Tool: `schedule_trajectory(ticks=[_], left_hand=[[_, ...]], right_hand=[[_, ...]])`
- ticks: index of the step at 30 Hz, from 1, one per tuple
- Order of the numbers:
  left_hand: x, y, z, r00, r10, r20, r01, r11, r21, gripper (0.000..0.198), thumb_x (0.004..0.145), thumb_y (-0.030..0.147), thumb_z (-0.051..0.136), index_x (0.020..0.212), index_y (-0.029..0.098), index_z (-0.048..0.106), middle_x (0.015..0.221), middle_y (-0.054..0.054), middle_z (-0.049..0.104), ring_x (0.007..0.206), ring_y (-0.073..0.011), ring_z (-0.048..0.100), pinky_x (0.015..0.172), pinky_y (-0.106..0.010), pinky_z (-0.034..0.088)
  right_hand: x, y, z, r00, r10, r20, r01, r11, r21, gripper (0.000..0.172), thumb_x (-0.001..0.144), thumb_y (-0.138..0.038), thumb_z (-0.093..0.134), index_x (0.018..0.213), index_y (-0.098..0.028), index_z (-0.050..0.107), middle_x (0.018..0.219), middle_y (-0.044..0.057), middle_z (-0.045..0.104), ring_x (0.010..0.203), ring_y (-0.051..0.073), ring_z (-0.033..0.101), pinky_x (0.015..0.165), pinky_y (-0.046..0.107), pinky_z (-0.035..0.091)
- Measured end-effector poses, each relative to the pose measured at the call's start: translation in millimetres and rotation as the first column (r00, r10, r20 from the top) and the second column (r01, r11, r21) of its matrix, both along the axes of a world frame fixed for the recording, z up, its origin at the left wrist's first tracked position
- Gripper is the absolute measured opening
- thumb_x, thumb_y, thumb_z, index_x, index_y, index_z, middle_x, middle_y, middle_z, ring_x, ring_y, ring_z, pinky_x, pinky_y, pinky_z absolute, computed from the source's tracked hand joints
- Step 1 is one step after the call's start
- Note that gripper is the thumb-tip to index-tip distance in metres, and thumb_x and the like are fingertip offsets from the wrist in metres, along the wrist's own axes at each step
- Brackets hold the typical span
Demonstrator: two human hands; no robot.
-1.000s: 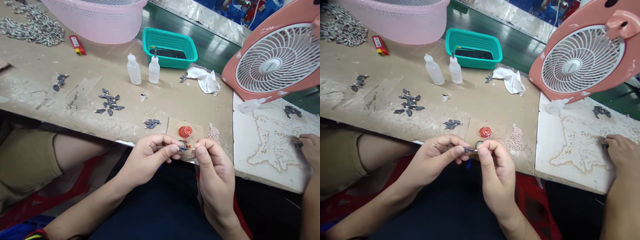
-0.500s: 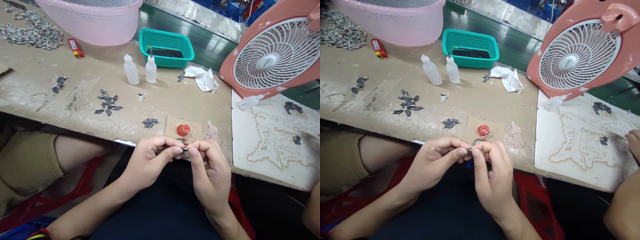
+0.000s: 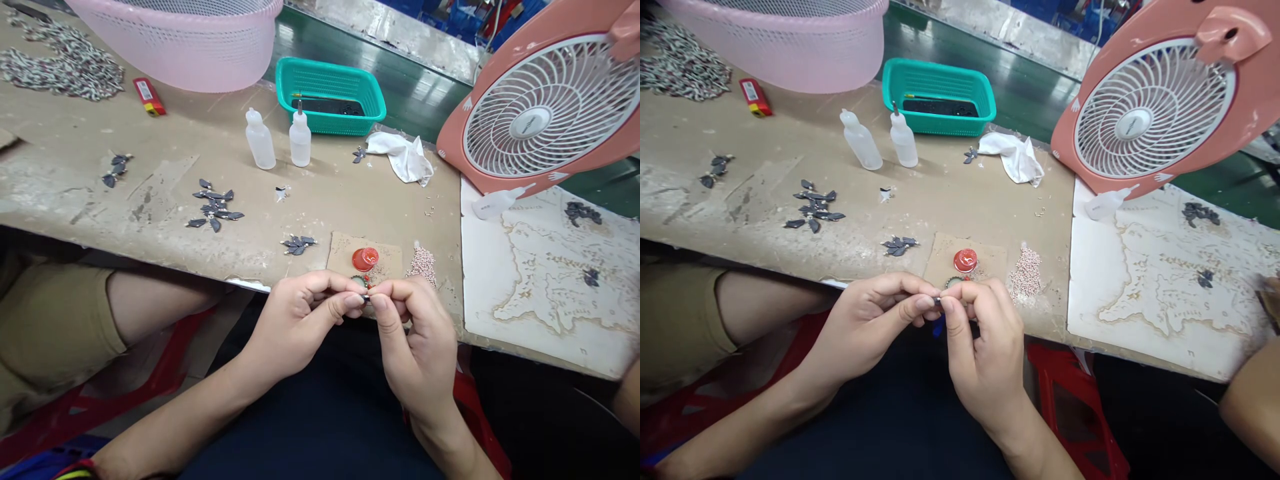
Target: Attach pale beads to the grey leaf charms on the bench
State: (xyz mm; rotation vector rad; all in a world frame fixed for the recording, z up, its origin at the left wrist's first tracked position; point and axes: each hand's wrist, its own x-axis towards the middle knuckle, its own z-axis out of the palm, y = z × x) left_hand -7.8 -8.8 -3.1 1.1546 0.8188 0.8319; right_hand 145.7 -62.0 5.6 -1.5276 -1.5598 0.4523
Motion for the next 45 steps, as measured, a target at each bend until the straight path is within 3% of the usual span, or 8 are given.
schedule_trajectory(ticks=[8, 14, 18, 23, 27, 32, 39, 45], left_hand=[[3.6, -1.1, -0.3, 0.999, 0.050, -0.010, -0.050, 0.998, 0.044, 0.008, 0.089, 0.015, 0.069, 0.084, 0.016, 0.075, 0.073, 0.001, 0.073, 0.067, -0.0078, 0.067, 0.063, -0.013, 0.055], [9.1, -2.6, -6.8, 0.989, 0.071, 0.131, -0.060, 0.994, -0.088, 0.008, 0.087, 0.015, 0.073, 0.093, 0.020, 0.076, 0.078, 0.002, 0.076, 0.071, -0.0077, 0.071, 0.064, -0.011, 0.057], [12.5, -2.1, -9.2, 0.985, 0.071, 0.159, -0.053, 0.992, -0.118, 0.003, 0.086, 0.016, 0.073, 0.086, 0.019, 0.074, 0.075, 0.002, 0.076, 0.068, -0.0082, 0.071, 0.061, -0.012, 0.057], [14.9, -7.3, -11.1, 0.984, 0.166, 0.062, -0.173, 0.976, 0.132, 0.007, 0.086, 0.012, 0.072, 0.084, 0.019, 0.072, 0.079, 0.002, 0.076, 0.068, -0.0088, 0.071, 0.063, -0.015, 0.058], [14.7, -13.2, -11.4, 0.961, 0.266, -0.068, -0.208, 0.866, 0.454, 0.010, 0.086, 0.009, 0.071, 0.085, 0.020, 0.071, 0.081, 0.003, 0.076, 0.072, -0.0079, 0.071, 0.070, -0.015, 0.057], [13.4, -16.1, -10.5, 0.948, 0.304, -0.091, -0.196, 0.788, 0.583, 0.012, 0.085, 0.006, 0.070, 0.083, 0.018, 0.069, 0.080, 0.003, 0.075, 0.072, -0.0079, 0.070, 0.068, -0.015, 0.055], [11.1, -12.2, -12.0, 0.970, 0.226, -0.091, -0.156, 0.864, 0.479, 0.009, 0.085, 0.011, 0.074, 0.085, 0.019, 0.073, 0.080, 0.002, 0.076, 0.071, -0.0110, 0.072, 0.068, -0.020, 0.057], [10.2, -11.7, -9.9, 0.975, 0.201, -0.098, -0.138, 0.888, 0.439, 0.010, 0.084, 0.011, 0.074, 0.086, 0.021, 0.073, 0.082, 0.002, 0.077, 0.072, -0.0118, 0.072, 0.069, -0.021, 0.057]], right_hand=[[-1.8, 0.6, -7.4, 0.999, -0.013, 0.053, 0.011, 0.999, 0.036, 0.009, 0.094, -0.014, 0.056, 0.090, -0.019, 0.061, 0.081, -0.002, 0.060, 0.074, 0.010, 0.055, 0.063, 0.024, 0.044], [-2.6, 2.3, -13.7, 0.997, -0.073, 0.029, 0.070, 0.993, 0.094, 0.009, 0.096, -0.014, 0.054, 0.091, -0.020, 0.059, 0.082, -0.003, 0.060, 0.074, 0.010, 0.057, 0.065, 0.024, 0.047], [-1.5, 1.1, -13.4, 0.996, -0.084, 0.022, 0.081, 0.991, 0.103, 0.010, 0.095, -0.014, 0.054, 0.091, -0.021, 0.059, 0.082, -0.003, 0.060, 0.074, 0.010, 0.058, 0.065, 0.024, 0.048], [1.0, -1.6, -7.9, 0.998, -0.055, 0.029, 0.051, 0.994, 0.099, 0.010, 0.094, -0.013, 0.056, 0.090, -0.021, 0.060, 0.079, -0.003, 0.060, 0.072, 0.010, 0.056, 0.062, 0.024, 0.045], [0.8, -4.5, -4.1, 0.997, -0.056, 0.044, 0.052, 0.994, 0.100, 0.010, 0.093, -0.012, 0.057, 0.090, -0.020, 0.062, 0.078, -0.003, 0.059, 0.070, 0.011, 0.054, 0.060, 0.025, 0.043], [-0.6, -8.8, -4.6, 0.997, -0.067, 0.046, 0.061, 0.990, 0.129, 0.010, 0.091, -0.010, 0.059, 0.090, -0.019, 0.064, 0.073, -0.003, 0.058, 0.064, 0.010, 0.052, 0.058, 0.024, 0.042], [11.0, -12.3, -10.0, 0.995, -0.036, -0.091, 0.041, 0.998, 0.055, 0.014, 0.090, -0.014, 0.064, 0.097, -0.025, 0.069, 0.076, -0.006, 0.059, 0.061, 0.008, 0.050, 0.056, 0.023, 0.042], [15.7, -11.9, -7.2, 1.000, -0.003, 0.020, 0.001, 0.995, 0.096, 0.012, 0.089, -0.011, 0.063, 0.093, -0.022, 0.066, 0.077, -0.004, 0.059, 0.062, 0.009, 0.050, 0.056, 0.024, 0.041]])
